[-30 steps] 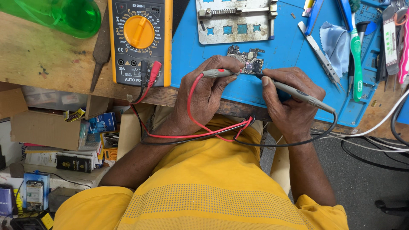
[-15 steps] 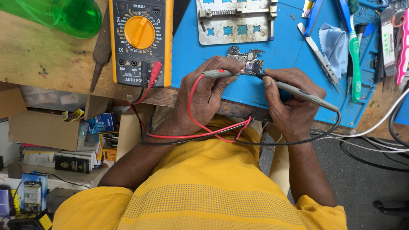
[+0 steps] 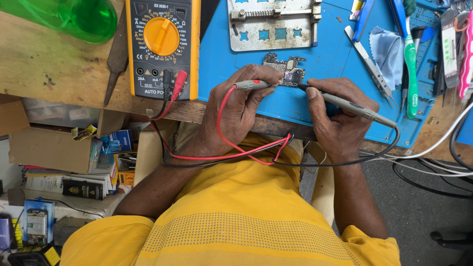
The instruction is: The person uses pliers to pry and adjust components on a disassembled phone motherboard, then cleans the board with a toothbrush and liquid from a spray bottle, and finally probes the board with multimeter test leads to take measurements.
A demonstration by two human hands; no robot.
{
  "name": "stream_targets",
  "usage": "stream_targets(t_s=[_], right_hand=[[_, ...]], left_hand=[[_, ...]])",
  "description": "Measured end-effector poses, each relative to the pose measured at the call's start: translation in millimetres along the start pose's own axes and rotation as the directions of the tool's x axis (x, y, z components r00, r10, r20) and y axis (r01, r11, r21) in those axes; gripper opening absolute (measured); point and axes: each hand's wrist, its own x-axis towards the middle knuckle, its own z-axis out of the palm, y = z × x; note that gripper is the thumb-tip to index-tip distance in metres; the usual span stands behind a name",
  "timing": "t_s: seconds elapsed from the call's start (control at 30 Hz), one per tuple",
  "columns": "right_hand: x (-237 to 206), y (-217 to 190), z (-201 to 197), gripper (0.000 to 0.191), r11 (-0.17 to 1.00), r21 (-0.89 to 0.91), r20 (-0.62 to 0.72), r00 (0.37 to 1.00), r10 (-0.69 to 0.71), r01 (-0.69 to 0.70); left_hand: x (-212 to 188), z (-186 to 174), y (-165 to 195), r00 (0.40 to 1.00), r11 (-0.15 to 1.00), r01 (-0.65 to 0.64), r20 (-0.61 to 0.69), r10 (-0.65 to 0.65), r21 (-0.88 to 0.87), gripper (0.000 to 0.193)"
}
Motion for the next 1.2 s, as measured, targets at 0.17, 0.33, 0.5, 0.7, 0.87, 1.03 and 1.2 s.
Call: stream_targets(t_s=[0.17,0.33,0.5,0.7,0.87,1.03,1.2], right_hand=[[0.1,-1.0,0.3,0.002,1.0,-0.01,0.005,1.0,-0.002,0.002],[1.2,-0.8,0.6,0.002,1.0,-0.023,0.008,1.0,-0.012,0.012],[1.3,-0.9,0.6,0.002,1.0,-0.015,0.009,1.0,-0.004,0.005],[1.0,-0.3,0.4,0.002,1.0,-0.005,0.007,1.0,-0.009,0.009],[0.3,0.3,-0.5,0.002,1.0,-0.001,0.01,1.0,-0.005,0.005],[-0.3,1.0,-0.2,0.002,1.0,0.004,0.011,1.0,-0.001,0.001],[-0.1,1.8,-0.3,0.001,1.0,-0.016,0.011,1.0,-0.002,0.002]], left_hand=[[-0.5,-0.4,-0.3,1.0,1.0,0.003,0.0,-0.003,-0.01,0.013],[-0.5,-0.1,-1.7,1.0,1.0,-0.007,0.004,0.007,-0.008,0.014],[0.0,-0.4,-1.7,1.0,1.0,-0.004,0.006,0.004,-0.006,0.013],[-0.1,-2.0,0.2,1.0,1.0,0.003,0.005,-0.003,-0.002,0.011],[-0.4,-0.7,0.6,1.0,1.0,0.008,0.004,-0.008,-0.015,0.013],[-0.6,-0.6,-0.8,1.0,1.0,-0.002,0.001,0.002,-0.01,0.012],[0.0,-0.2,-2.0,1.0,1.0,-0.016,-0.002,0.016,0.004,0.013]])
